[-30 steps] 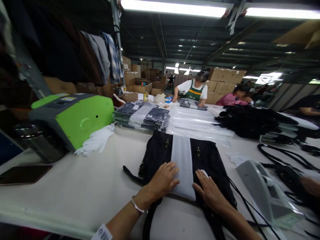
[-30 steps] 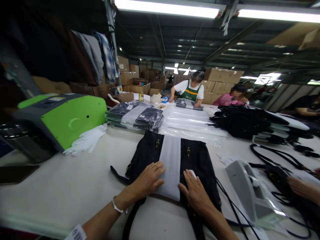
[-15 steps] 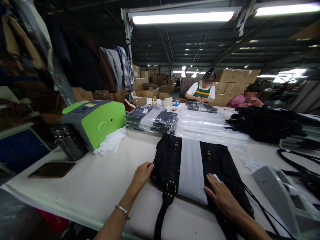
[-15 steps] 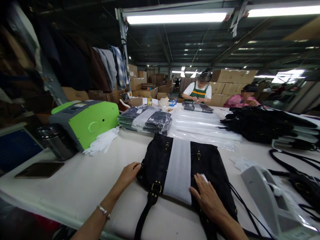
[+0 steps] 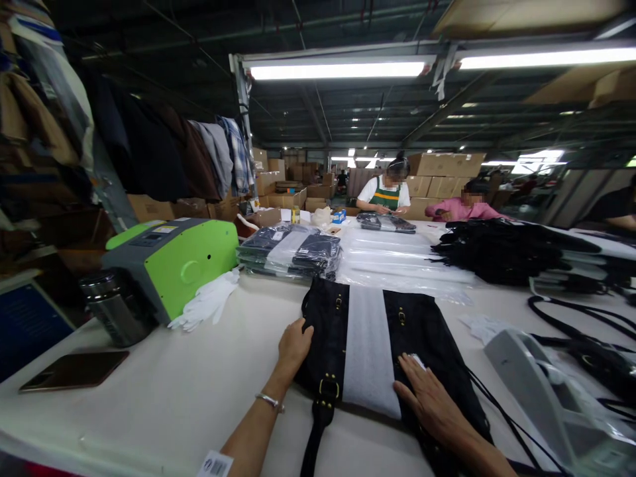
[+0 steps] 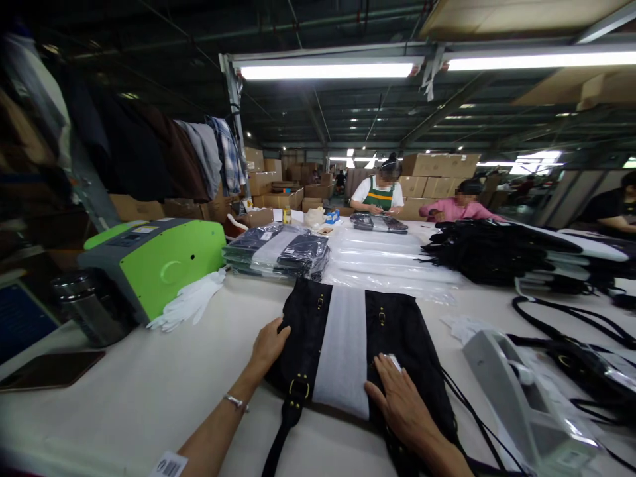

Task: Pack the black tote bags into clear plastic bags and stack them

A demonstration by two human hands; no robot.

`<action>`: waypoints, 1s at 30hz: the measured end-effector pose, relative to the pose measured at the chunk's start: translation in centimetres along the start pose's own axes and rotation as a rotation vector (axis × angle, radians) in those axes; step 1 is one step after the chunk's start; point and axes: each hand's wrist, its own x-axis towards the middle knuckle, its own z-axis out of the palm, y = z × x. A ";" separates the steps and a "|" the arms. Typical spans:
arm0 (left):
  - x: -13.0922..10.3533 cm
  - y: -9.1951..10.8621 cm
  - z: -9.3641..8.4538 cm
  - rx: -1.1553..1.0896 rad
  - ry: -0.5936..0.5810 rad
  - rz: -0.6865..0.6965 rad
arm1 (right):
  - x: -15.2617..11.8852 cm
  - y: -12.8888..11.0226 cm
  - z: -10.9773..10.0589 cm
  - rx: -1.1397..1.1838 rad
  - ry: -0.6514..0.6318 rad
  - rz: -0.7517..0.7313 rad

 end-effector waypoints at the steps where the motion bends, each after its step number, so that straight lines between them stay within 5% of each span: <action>1: 0.2 0.1 -0.1 -0.073 -0.036 -0.005 | -0.1 0.0 -0.1 0.015 -0.002 -0.007; 5: 0.4 -0.4 -1.6 -0.312 -0.178 -0.041 | -0.2 -0.1 -0.1 0.036 -0.001 -0.024; 10: -0.1 -3.6 -4.1 -0.342 -0.188 -0.162 | 0.1 0.8 0.1 0.076 -0.018 -0.011; 15: 0.5 -5.3 -4.3 -0.279 -0.233 -0.191 | 0.9 0.2 -3.8 0.331 0.032 0.101; 19: 0.8 -4.0 -3.8 -0.375 -0.391 -0.197 | 2.9 -6.4 -7.8 0.476 0.231 0.113; 23: -0.3 -2.2 -2.7 -0.628 -0.518 -0.163 | 6.7 -16.2 -7.7 0.645 0.094 0.038; 25: -0.6 -1.8 -2.0 -0.906 -0.519 -0.299 | 9.2 -19.9 -6.8 0.589 0.088 0.037; 28: -0.5 -2.2 -1.2 -1.273 -0.424 -0.551 | 12.1 -22.6 -5.6 0.478 0.069 0.057; 30: -0.3 -2.7 -0.9 -1.334 -0.374 -0.584 | 13.1 -22.6 -5.3 0.454 0.042 0.057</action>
